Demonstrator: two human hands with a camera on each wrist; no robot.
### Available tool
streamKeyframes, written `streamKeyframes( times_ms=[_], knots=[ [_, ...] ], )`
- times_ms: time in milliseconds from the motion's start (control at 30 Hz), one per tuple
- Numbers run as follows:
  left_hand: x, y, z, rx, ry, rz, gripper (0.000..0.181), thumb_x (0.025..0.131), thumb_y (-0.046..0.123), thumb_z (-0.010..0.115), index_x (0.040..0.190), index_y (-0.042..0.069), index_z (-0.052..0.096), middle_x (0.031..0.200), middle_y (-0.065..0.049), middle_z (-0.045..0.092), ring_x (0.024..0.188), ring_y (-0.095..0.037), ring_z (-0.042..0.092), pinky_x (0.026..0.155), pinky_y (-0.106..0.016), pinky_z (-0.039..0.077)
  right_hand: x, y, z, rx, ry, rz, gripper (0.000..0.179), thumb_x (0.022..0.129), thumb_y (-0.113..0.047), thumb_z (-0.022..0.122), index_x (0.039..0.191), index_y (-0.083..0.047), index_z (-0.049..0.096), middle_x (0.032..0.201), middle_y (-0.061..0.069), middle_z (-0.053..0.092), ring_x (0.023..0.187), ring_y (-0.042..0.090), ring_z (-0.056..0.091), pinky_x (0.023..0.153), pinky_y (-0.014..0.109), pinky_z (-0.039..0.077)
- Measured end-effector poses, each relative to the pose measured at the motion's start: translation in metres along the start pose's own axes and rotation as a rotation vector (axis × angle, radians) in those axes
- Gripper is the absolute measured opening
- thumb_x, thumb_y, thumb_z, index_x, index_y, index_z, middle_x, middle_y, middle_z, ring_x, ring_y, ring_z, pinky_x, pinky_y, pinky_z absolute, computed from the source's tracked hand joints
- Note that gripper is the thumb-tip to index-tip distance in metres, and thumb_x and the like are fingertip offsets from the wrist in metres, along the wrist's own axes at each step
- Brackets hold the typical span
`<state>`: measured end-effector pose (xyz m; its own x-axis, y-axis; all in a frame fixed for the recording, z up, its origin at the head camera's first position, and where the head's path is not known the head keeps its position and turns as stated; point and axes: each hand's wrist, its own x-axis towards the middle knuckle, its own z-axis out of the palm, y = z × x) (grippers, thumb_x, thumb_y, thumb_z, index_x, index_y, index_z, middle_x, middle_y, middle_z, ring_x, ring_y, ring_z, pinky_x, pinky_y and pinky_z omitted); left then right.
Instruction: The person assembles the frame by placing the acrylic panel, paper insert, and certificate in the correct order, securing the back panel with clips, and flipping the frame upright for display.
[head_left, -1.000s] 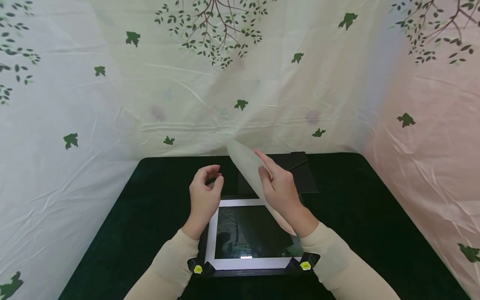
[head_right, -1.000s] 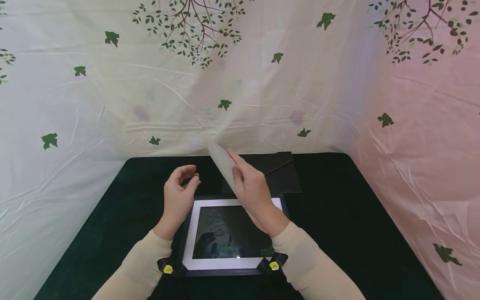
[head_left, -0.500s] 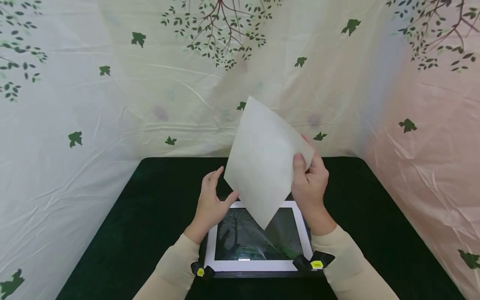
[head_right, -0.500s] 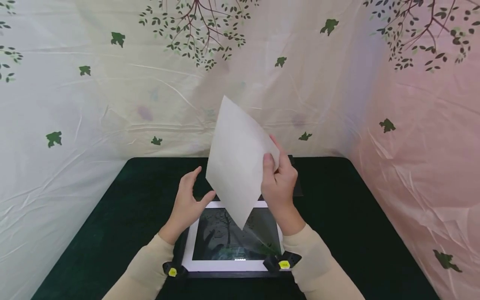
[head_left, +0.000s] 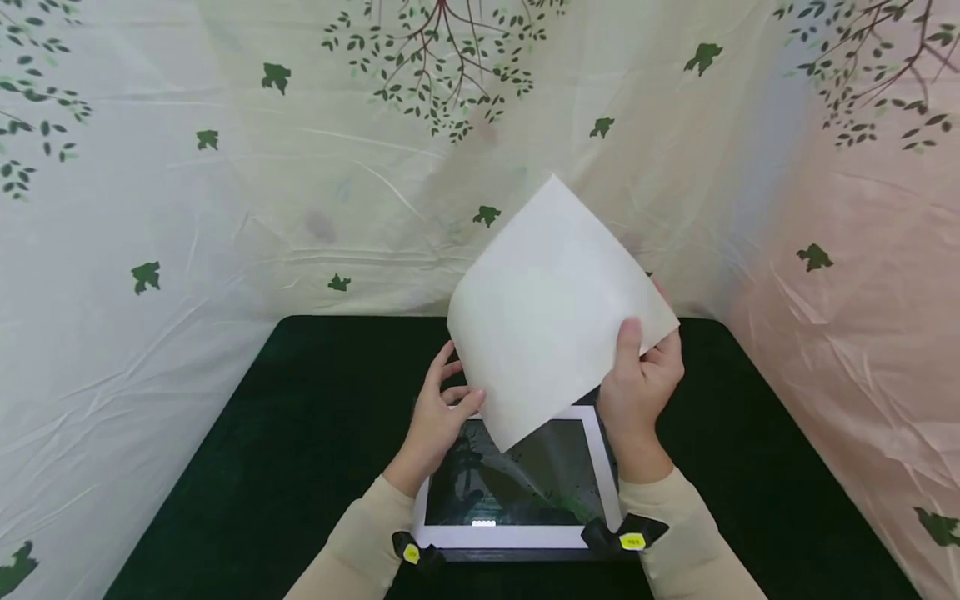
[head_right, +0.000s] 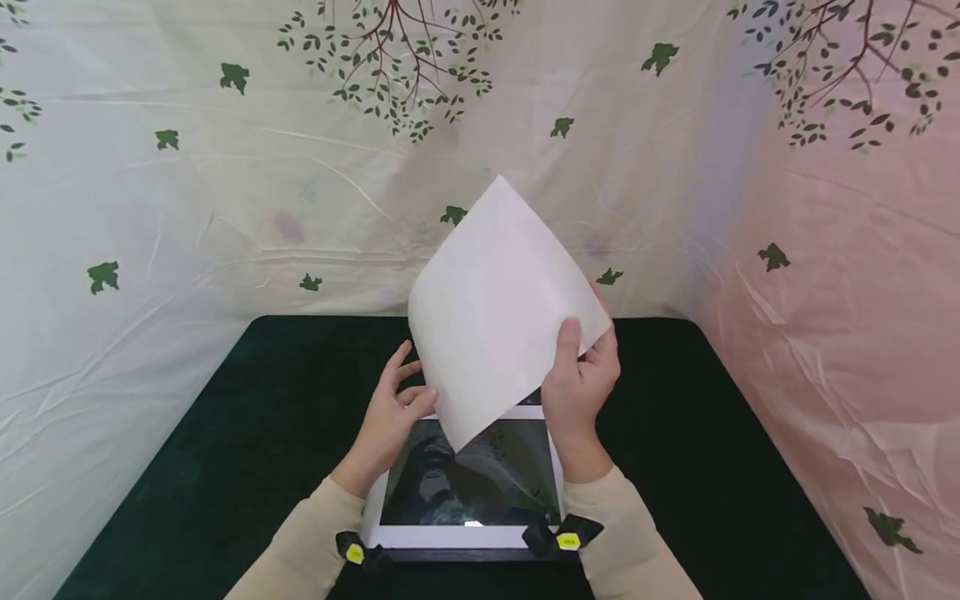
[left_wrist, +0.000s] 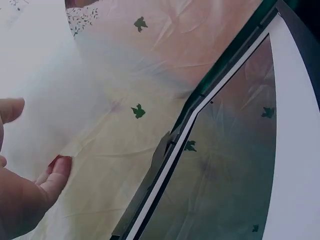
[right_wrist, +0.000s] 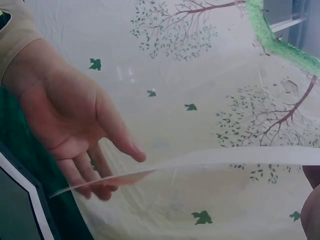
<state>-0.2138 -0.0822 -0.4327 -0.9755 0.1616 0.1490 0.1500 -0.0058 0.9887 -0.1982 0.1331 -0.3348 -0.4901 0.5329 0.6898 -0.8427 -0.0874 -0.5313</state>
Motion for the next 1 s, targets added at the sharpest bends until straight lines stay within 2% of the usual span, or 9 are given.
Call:
streamKeyframes(
  times_ms=[100,300,500,633,733,867,1000],
  knots=[
    [0.004,-0.013,-0.003,-0.039,0.054,0.001,0.087,0.087,0.009,0.072,0.153,0.030,0.019,0.147,-0.007,0.028,0.110,-0.029,0.056,0.085,-0.041,0.053,-0.003,0.011,-0.009,0.011,0.023,0.010,0.038,0.094,0.008,0.050,0.132,0.005,0.052,0.125,0.028,0.056,0.100,0.033,0.064,0.084,0.035,0.054],
    [0.005,-0.016,-0.009,-0.142,0.116,0.037,0.080,0.083,-0.009,0.068,0.148,0.023,0.033,0.141,-0.009,0.041,0.115,-0.028,0.056,0.084,-0.038,0.054,-0.011,0.035,-0.037,-0.032,0.031,0.073,0.043,0.092,0.009,0.053,0.135,0.005,0.049,0.126,0.025,0.056,0.101,0.029,0.063,0.084,0.031,0.054],
    [0.005,-0.017,-0.020,-0.068,0.145,0.090,0.072,0.083,-0.012,0.065,0.144,0.017,0.039,0.136,-0.008,0.050,0.114,-0.025,0.056,0.086,-0.033,0.052,-0.021,0.042,-0.062,-0.148,-0.009,0.209,0.053,0.089,0.009,0.058,0.140,0.000,0.044,0.128,0.021,0.053,0.107,0.028,0.059,0.085,0.026,0.053],
    [0.008,-0.021,-0.029,-0.005,0.170,0.101,0.068,0.084,-0.011,0.065,0.142,0.015,0.043,0.133,-0.008,0.053,0.112,-0.022,0.057,0.084,-0.026,0.052,-0.021,0.045,-0.079,-0.276,-0.114,0.291,0.057,0.087,0.010,0.060,0.139,-0.006,0.047,0.133,0.016,0.049,0.112,0.027,0.054,0.085,0.022,0.051],
    [0.008,-0.021,-0.035,0.019,0.180,0.097,0.064,0.085,-0.010,0.065,0.141,0.013,0.045,0.129,-0.011,0.056,0.108,-0.023,0.058,0.079,-0.024,0.053,-0.021,0.048,-0.093,-0.357,-0.237,0.326,0.058,0.086,0.011,0.063,0.139,-0.006,0.048,0.139,0.013,0.047,0.120,0.026,0.050,0.089,0.020,0.049],
    [0.008,-0.018,-0.041,0.023,0.163,0.082,0.061,0.086,-0.007,0.065,0.141,0.013,0.047,0.128,-0.013,0.058,0.103,-0.025,0.060,0.077,-0.027,0.055,-0.020,0.051,-0.112,-0.438,-0.393,0.381,0.058,0.085,0.008,0.066,0.139,-0.005,0.048,0.148,0.007,0.041,0.131,0.022,0.043,0.092,0.016,0.044],
    [0.009,-0.014,-0.047,0.049,0.147,0.060,0.060,0.087,-0.004,0.066,0.141,0.015,0.047,0.134,-0.008,0.054,0.106,-0.025,0.060,0.082,-0.029,0.054,-0.018,0.055,-0.126,-0.490,-0.529,0.433,0.056,0.087,0.005,0.066,0.139,-0.005,0.048,0.155,0.005,0.031,0.122,0.021,0.051,0.085,0.017,0.048]
  ],
)
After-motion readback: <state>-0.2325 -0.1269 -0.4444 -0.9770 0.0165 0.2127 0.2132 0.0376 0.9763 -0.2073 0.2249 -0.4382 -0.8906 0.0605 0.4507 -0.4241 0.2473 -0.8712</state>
